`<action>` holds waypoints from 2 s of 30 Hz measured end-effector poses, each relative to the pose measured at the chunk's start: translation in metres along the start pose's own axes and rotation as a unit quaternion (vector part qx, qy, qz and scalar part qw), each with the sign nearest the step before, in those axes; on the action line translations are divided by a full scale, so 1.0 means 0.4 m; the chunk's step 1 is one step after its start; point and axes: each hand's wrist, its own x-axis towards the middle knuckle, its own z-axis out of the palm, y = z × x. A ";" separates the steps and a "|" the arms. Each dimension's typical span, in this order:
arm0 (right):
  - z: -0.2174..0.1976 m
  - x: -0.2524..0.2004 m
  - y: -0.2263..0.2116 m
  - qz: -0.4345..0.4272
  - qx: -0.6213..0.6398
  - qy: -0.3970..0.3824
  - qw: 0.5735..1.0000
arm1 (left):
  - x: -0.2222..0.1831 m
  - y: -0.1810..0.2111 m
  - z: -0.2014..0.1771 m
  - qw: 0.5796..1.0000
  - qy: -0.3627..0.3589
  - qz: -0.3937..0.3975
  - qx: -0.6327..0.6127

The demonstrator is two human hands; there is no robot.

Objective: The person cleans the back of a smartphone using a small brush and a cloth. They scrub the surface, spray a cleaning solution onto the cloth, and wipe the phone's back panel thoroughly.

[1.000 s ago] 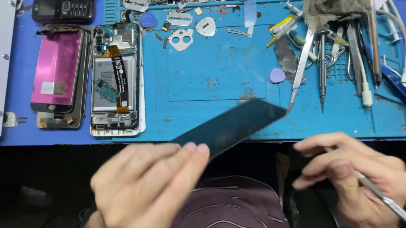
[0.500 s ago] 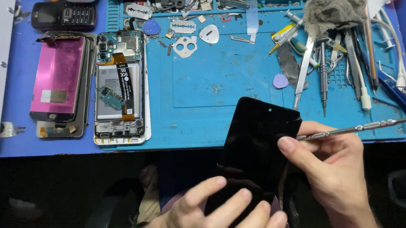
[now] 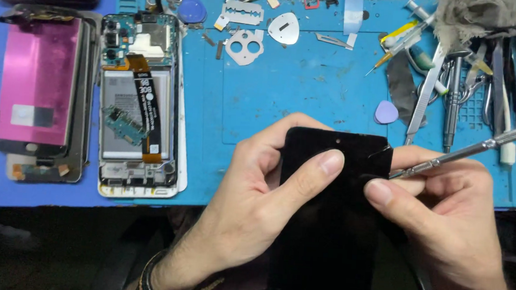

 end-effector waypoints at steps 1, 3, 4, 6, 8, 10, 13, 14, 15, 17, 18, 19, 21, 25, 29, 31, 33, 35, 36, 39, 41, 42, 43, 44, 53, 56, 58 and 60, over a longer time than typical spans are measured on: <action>-0.006 0.012 0.004 0.004 -0.002 0.003 1.000 | 0.008 -0.001 -0.002 1.000 -0.002 -0.004 -0.004; -0.015 0.036 0.016 0.010 0.028 -0.001 1.000 | 0.019 -0.005 -0.009 0.999 -0.004 -0.033 -0.043; -0.017 0.041 0.009 0.015 0.026 -0.001 1.000 | 0.024 -0.003 -0.009 0.998 -0.003 -0.037 -0.046; -0.018 0.050 -0.006 0.002 0.055 -0.025 0.998 | 0.030 0.003 -0.010 0.994 0.013 -0.077 -0.082; -0.041 0.058 0.012 0.020 0.034 -0.015 0.999 | 0.037 0.010 -0.011 0.989 0.019 -0.106 -0.100; -0.047 0.059 0.013 0.036 0.013 -0.006 0.999 | 0.043 0.016 -0.014 0.984 0.024 -0.134 -0.117; -0.035 0.055 -0.012 0.045 0.020 0.002 0.999 | 0.050 0.020 -0.018 0.990 0.009 -0.118 -0.080; -0.033 0.059 -0.022 0.066 -0.006 0.009 0.998 | 0.050 0.020 -0.019 0.990 0.007 -0.114 -0.083; -0.030 0.061 -0.032 0.087 -0.031 0.017 0.996 | 0.049 0.020 -0.019 0.990 0.005 -0.111 -0.086; -0.040 0.061 -0.023 0.087 -0.030 0.008 0.996 | 0.049 0.018 -0.021 0.993 0.002 -0.098 -0.069; -0.045 0.060 -0.020 0.086 -0.029 -0.002 0.996 | 0.049 0.018 -0.021 0.995 -0.001 -0.084 -0.051; -0.046 0.061 -0.019 0.086 -0.029 -0.001 0.996 | 0.049 0.020 -0.021 0.995 -0.001 -0.084 -0.052; -0.049 0.061 -0.016 0.090 -0.022 -0.005 0.996 | 0.048 0.024 -0.022 0.993 -0.004 -0.094 -0.074; -0.030 0.063 -0.036 0.077 -0.035 0.005 0.996 | 0.043 0.020 -0.029 0.996 -0.013 -0.076 -0.046; -0.040 0.090 -0.058 0.048 -0.193 0.036 0.979 | 0.029 0.008 -0.032 0.995 0.005 -0.071 -0.076; -0.171 0.137 0.078 0.063 -0.291 0.057 0.953 | 0.024 0.005 -0.030 0.992 0.011 -0.074 -0.101; -0.444 0.081 0.337 0.051 -0.521 -0.149 0.839 | 0.023 0.001 -0.025 0.994 0.024 -0.066 -0.085; -0.372 0.115 0.207 0.008 -0.524 -0.133 0.841 | 0.022 -0.004 -0.022 0.995 0.026 -0.053 -0.086; -0.339 0.131 0.141 -0.034 -0.526 -0.119 0.841 | 0.023 -0.008 -0.019 0.995 0.031 -0.040 -0.087; -0.340 0.159 0.127 -0.044 -0.525 -0.005 0.850 | 0.023 0.002 -0.014 0.998 0.035 -0.016 -0.042; -0.230 0.169 0.039 -0.186 -0.510 0.010 0.840 | 0.023 0.000 -0.015 0.999 0.032 -0.002 -0.036; -0.179 0.171 -0.005 -0.319 -0.488 0.024 0.812 | 0.023 -0.004 -0.013 0.999 0.028 0.009 -0.034; -0.140 0.165 -0.039 -0.321 -0.488 0.026 0.811 | 0.024 -0.004 -0.012 0.999 0.027 0.011 -0.032; -0.099 0.163 -0.076 -0.360 -0.558 0.039 0.747 | 0.026 -0.002 -0.012 0.998 0.034 0.014 -0.053; -0.079 0.211 -0.062 -0.377 -0.691 0.098 0.608 | 0.014 -0.017 -0.023 0.993 0.045 0.040 -0.103; -0.093 0.231 -0.056 -0.378 -0.653 0.084 0.651 | 0.014 -0.014 -0.024 0.995 0.041 0.045 -0.081; -0.100 0.242 -0.047 -0.394 -0.612 0.075 0.682 | 0.013 -0.015 -0.026 0.996 0.042 0.047 -0.069; -0.107 0.252 -0.038 -0.417 -0.433 0.023 0.799 | 0.011 -0.019 -0.027 0.995 0.032 0.050 -0.080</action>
